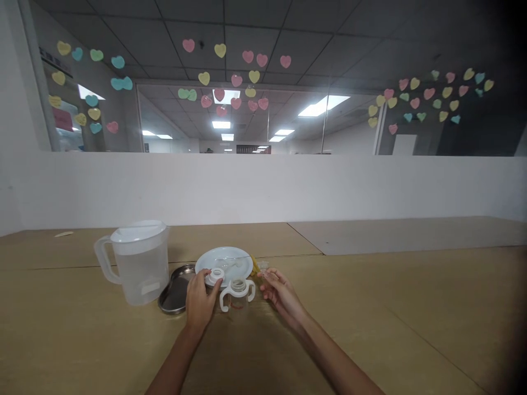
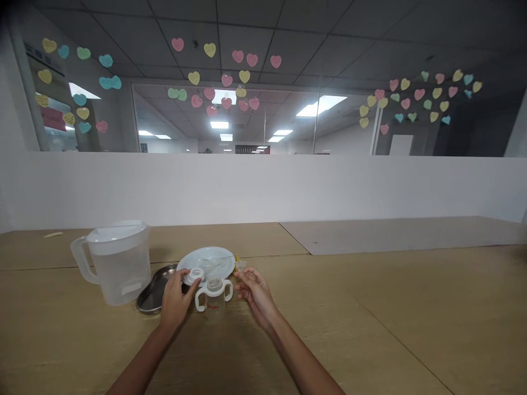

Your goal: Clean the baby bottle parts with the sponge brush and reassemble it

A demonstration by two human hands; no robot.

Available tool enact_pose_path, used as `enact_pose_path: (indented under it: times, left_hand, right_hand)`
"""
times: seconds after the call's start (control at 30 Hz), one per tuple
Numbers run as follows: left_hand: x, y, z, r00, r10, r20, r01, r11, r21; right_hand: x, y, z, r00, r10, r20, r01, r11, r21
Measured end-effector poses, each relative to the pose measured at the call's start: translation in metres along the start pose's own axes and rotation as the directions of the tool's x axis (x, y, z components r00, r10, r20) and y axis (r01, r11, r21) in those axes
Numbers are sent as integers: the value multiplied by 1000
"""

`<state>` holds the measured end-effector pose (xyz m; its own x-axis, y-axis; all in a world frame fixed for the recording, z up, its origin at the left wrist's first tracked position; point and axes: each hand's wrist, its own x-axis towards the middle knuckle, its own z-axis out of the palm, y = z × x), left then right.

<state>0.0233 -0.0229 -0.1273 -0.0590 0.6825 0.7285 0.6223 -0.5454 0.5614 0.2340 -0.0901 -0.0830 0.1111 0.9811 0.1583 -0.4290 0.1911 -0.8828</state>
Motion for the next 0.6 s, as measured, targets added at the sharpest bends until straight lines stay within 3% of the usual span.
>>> enact_pose_path:
  times: [0.27,0.43,0.6]
  left_hand:
    - [0,8,-4,999,20,47,-27,989,142]
    - [-1,11,-3,998,6,65,-17,985,169]
    - [-2,9,1,998,39,51,-50,975,218]
  right_hand:
    - [26,17,-2,995,-65,75,86,939,-333]
    - [60,14,5,991,-27,132,102,789,-605]
    - [86,17,10,993,-40,108,105,707,-699]
